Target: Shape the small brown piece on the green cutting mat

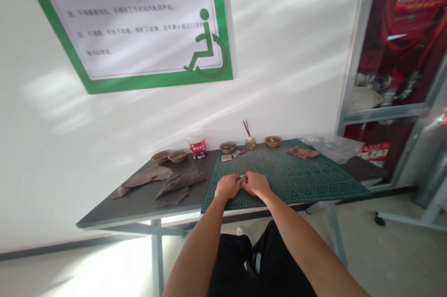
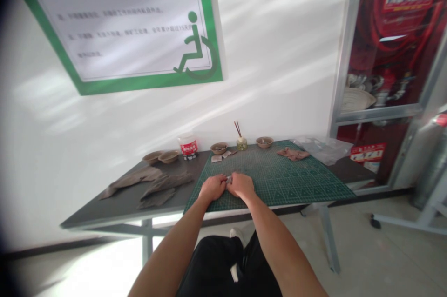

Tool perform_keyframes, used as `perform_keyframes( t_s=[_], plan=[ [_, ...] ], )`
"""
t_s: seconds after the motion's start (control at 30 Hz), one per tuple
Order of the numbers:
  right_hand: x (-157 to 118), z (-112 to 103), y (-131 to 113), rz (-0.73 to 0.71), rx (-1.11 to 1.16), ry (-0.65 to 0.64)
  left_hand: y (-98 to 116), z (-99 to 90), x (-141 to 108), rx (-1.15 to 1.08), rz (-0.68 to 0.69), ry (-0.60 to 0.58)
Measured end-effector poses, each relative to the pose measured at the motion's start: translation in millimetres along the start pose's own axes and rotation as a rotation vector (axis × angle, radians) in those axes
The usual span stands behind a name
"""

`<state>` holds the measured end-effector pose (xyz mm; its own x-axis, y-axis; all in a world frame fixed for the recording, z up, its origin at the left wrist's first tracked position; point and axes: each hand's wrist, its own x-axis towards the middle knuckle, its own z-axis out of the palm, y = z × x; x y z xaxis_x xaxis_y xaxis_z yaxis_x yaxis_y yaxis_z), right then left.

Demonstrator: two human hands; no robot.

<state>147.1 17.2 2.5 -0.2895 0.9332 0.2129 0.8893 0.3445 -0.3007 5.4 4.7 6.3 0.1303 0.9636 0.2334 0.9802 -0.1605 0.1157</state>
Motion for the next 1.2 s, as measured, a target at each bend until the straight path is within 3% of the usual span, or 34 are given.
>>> perform_keyframes(
  t_s=[0.23,0.5,0.93,1.2],
  plan=[
    [5.7,2.9,0.0,0.057,-0.012,-0.008,1.0,-1.0,-0.2,0.006,0.0,-0.019],
    [0.4,-5.2,-0.4,-0.066,0.003,-0.037,1.0,-1.3,-1.0,-0.018,-0.003,-0.012],
    [5.8,5.2,1.4,0.062,-0.006,0.022,-0.6,0.6,0.4,0.011,0.003,-0.006],
    [6.1,2.5,3.6,-0.065,0.011,0.001,-4.7,5.2,1.9,-0.007,0.025,0.021]
  ],
)
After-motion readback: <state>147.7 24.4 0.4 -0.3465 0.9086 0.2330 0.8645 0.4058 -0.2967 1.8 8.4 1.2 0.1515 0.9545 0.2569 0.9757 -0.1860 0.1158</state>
